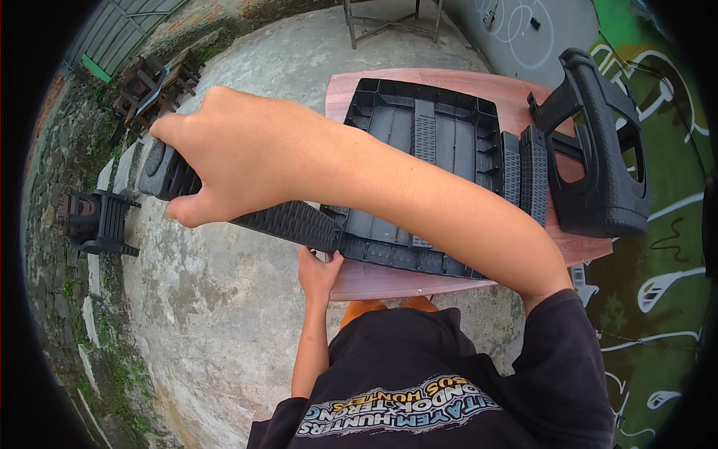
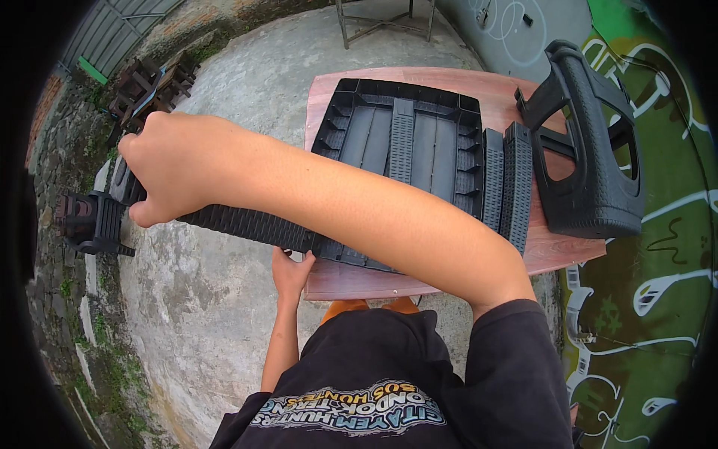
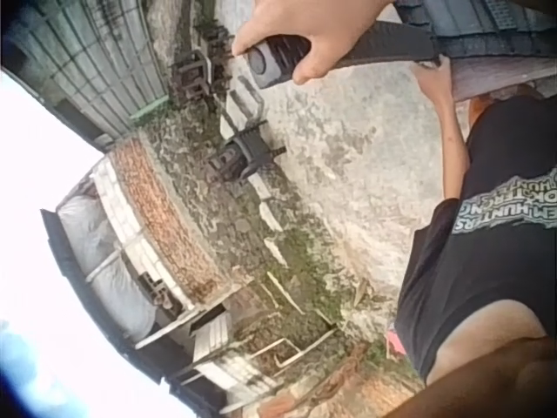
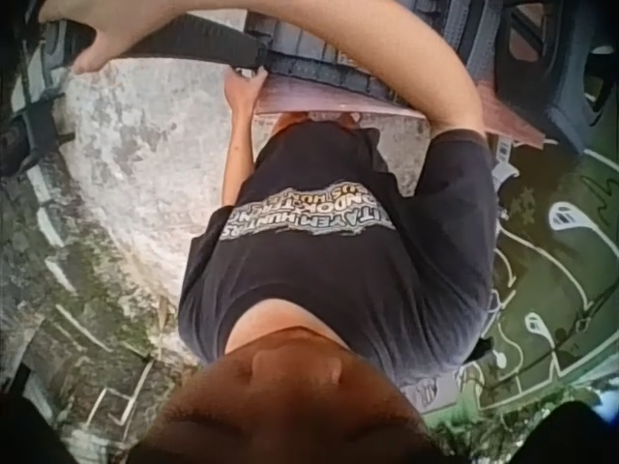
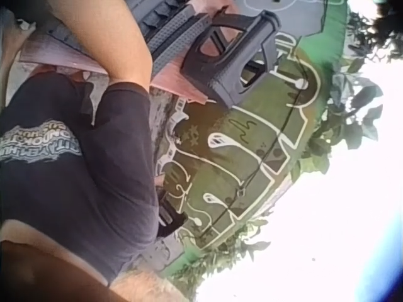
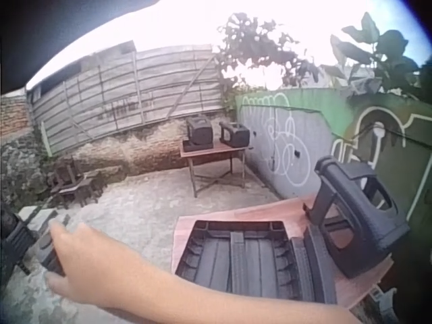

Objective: Assembling plastic furniture and sweeping the patio floor.

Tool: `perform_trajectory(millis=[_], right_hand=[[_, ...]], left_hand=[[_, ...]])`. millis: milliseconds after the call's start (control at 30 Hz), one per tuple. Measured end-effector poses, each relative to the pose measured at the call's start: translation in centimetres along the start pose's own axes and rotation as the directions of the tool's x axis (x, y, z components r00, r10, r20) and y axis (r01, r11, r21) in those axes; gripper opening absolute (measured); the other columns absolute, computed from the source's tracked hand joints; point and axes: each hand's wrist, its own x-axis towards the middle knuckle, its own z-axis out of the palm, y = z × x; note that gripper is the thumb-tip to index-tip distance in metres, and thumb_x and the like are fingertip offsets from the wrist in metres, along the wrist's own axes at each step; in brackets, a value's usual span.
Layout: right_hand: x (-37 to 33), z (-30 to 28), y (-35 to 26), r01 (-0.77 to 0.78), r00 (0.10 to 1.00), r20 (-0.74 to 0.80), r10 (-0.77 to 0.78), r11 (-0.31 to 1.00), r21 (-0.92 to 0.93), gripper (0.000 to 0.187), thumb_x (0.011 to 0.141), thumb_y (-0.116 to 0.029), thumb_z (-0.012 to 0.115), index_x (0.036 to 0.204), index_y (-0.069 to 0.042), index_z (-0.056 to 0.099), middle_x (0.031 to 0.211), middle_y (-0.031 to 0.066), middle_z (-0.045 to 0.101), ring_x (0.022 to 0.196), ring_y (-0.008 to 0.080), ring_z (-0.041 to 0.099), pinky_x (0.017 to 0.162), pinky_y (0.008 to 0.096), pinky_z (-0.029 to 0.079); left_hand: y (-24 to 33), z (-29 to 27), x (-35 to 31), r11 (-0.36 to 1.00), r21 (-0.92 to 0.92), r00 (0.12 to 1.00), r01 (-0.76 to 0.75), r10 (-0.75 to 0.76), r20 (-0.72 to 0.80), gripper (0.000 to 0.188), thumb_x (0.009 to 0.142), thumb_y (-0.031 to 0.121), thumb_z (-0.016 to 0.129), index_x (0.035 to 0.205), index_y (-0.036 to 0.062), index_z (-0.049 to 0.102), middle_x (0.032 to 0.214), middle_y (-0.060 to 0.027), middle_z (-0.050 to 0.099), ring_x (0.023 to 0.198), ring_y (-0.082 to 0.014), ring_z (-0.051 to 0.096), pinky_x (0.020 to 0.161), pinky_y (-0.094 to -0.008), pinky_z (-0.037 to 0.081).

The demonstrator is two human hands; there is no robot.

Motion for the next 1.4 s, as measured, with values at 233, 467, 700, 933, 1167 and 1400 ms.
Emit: perform_trajectory(millis=[233, 467, 700, 933, 1167, 1400], right_hand=[[-1.7, -1.4, 3.0, -0.052, 0.987, -0.152, 0.059, 0.998, 0.046, 0.062, 0.069, -0.036, 0.072, 0.112, 0.008, 0.063, 0.065, 0.0191, 0.066, 0.061, 0.0305, 0.069, 0.055, 0.0350, 0.057], [-1.4, -2.8, 4.1, -0.099, 0.995, 0.004, 0.099, 0.995, 0.003, 0.051, 0.070, -0.035, 0.072, 0.098, 0.007, 0.067, 0.064, 0.0174, 0.066, 0.065, 0.0288, 0.069, 0.056, 0.0358, 0.057], [-0.1, -2.2, 2.9, -0.146, 0.984, 0.101, 0.147, 0.989, -0.020, 0.031, 0.074, -0.034, 0.070, 0.077, -0.003, 0.073, 0.068, 0.0134, 0.068, 0.069, 0.0274, 0.069, 0.062, 0.0418, 0.058], [1.4, -0.5, 2.2, -0.045, 0.991, 0.125, 0.056, 0.995, -0.085, 0.033, 0.071, -0.035, 0.071, 0.075, -0.003, 0.073, 0.068, 0.0137, 0.068, 0.069, 0.0279, 0.070, 0.062, 0.0409, 0.058], [5.4, -3.6, 2.4, 0.004, 0.998, 0.047, -0.036, 0.831, 0.557, 0.042, 0.060, -0.038, 0.071, 0.091, -0.010, 0.078, 0.080, 0.0054, 0.072, 0.073, 0.0172, 0.068, 0.064, 0.0277, 0.053], [5.8, -0.6, -0.2, 0.080, 0.995, 0.004, -0.104, 0.789, 0.609, 0.060, 0.069, -0.035, 0.062, 0.118, -0.001, 0.066, 0.098, 0.0156, 0.069, 0.088, 0.0253, 0.065, 0.077, 0.0312, 0.051]], left_hand=[[0.4, 0.4, -0.2, 0.993, 0.097, 0.998, 0.070, -0.070, -0.009, 0.055, 0.067, 0.024, 0.077, 0.106, -0.0047, 0.051, 0.105, -0.0219, 0.060, 0.100, -0.0395, 0.059, 0.085, -0.0446, 0.047], [0.5, -0.7, 1.5, 1.000, -0.022, 0.991, -0.010, 0.013, 0.132, 0.052, 0.067, 0.019, 0.079, 0.106, -0.0053, 0.054, 0.103, -0.0239, 0.065, 0.102, -0.0402, 0.062, 0.087, -0.0418, 0.048], [1.5, -0.1, 0.9, 0.982, 0.158, 0.993, 0.102, -0.110, 0.044, 0.053, 0.069, 0.021, 0.080, 0.107, -0.0063, 0.055, 0.101, -0.0263, 0.068, 0.095, -0.0412, 0.066, 0.083, -0.0429, 0.051], [0.3, -0.1, 0.4, 0.998, -0.003, 0.997, 0.059, -0.059, 0.046, 0.061, 0.070, 0.026, 0.082, 0.113, -0.0070, 0.053, 0.105, -0.0278, 0.067, 0.097, -0.0445, 0.063, 0.083, -0.0439, 0.051], [2.7, -4.8, 1.7, 0.898, -0.402, 0.984, -0.180, 0.167, -0.069, 0.065, 0.066, 0.012, 0.085, 0.121, -0.0011, 0.054, 0.108, -0.0147, 0.067, 0.101, -0.0287, 0.065, 0.090, -0.0380, 0.049], [3.3, -7.9, 2.7, 0.918, -0.388, 0.984, -0.079, 0.135, 0.119, 0.047, 0.065, 0.007, 0.086, 0.103, -0.0052, 0.062, 0.104, -0.0144, 0.069, 0.095, -0.0210, 0.067, 0.083, -0.0312, 0.053]])
